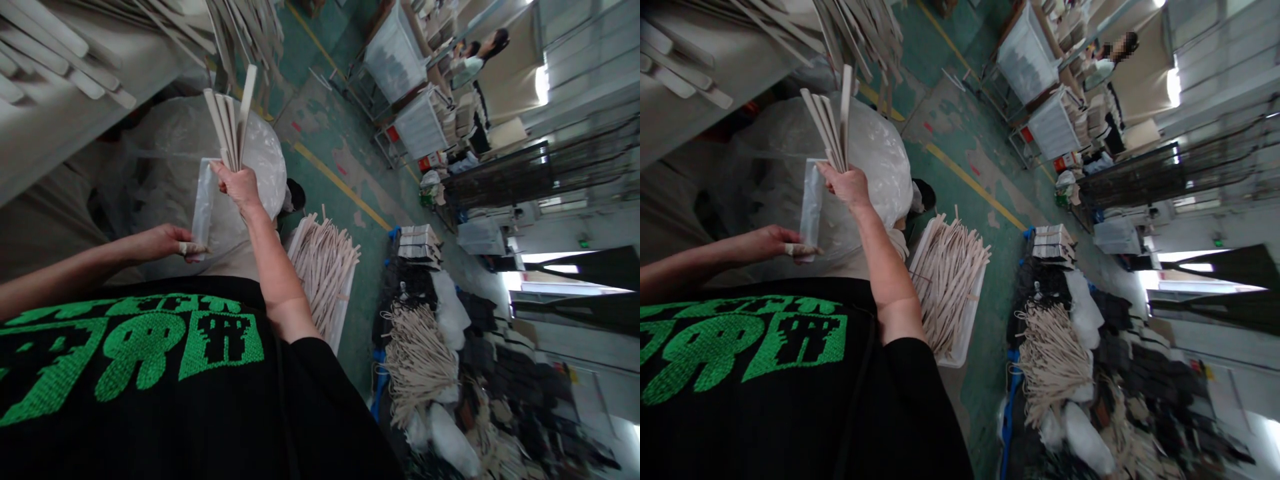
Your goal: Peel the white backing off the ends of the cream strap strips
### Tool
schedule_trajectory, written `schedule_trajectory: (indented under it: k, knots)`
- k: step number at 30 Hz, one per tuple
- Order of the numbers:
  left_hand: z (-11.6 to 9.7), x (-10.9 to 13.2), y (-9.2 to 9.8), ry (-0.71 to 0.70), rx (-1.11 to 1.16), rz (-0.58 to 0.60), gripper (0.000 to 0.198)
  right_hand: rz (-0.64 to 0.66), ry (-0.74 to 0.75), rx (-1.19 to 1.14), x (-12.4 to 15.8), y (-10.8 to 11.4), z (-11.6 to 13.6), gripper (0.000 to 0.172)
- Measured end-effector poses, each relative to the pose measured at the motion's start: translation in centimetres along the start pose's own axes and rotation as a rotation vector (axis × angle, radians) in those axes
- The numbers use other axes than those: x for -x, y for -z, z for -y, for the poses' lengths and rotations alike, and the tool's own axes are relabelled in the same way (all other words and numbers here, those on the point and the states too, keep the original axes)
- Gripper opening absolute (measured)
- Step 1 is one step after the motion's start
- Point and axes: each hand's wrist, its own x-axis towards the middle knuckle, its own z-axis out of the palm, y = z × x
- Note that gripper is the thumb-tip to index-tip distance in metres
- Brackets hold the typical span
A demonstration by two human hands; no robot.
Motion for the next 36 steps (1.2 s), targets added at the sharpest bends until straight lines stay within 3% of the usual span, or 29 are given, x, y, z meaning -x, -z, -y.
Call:
schedule_trajectory:
  k: [4, 7, 13, 19, 24, 28, 31, 36]
  knots:
    - [0.1, -0.2, 0.4, 0.046, 0.023, -0.042, 0.021, 0.002, -0.038, -0.034, -0.4, -0.6, -0.8, 0.019]
    - [0.3, -0.5, 1.0, 0.053, 0.161, -0.164, 0.013, 0.038, -0.115, -0.09, 0.7, -0.6, -1.8, 0.022]
    - [-0.6, -1.0, 2.1, -0.005, 0.631, -0.443, 0.019, 0.269, -0.276, -0.171, 5.4, -0.1, -4.2, 0.037]
    - [-1.4, -1.0, 2.3, 0.045, 0.833, -0.484, 0.034, 0.387, -0.378, -0.157, 9.5, 0.0, -5.6, 0.045]
    - [-0.9, -0.4, 1.5, -0.076, 0.692, -0.392, 0.024, 0.37, -0.414, -0.145, 10.3, -0.3, -6.8, 0.048]
    - [-0.4, 0.0, 0.8, -0.182, 0.374, -0.357, 0.005, 0.379, -0.374, -0.158, 10.1, -0.5, -7.5, 0.043]
    - [-0.2, 0.1, 0.8, -0.23, 0.2, -0.373, 0.015, 0.403, -0.364, -0.151, 10.1, -0.5, -7.6, 0.039]
    - [-0.3, 0.3, 0.6, -0.247, 0.197, -0.339, 0.018, 0.429, -0.39, -0.137, 10.3, -0.6, -7.3, 0.028]
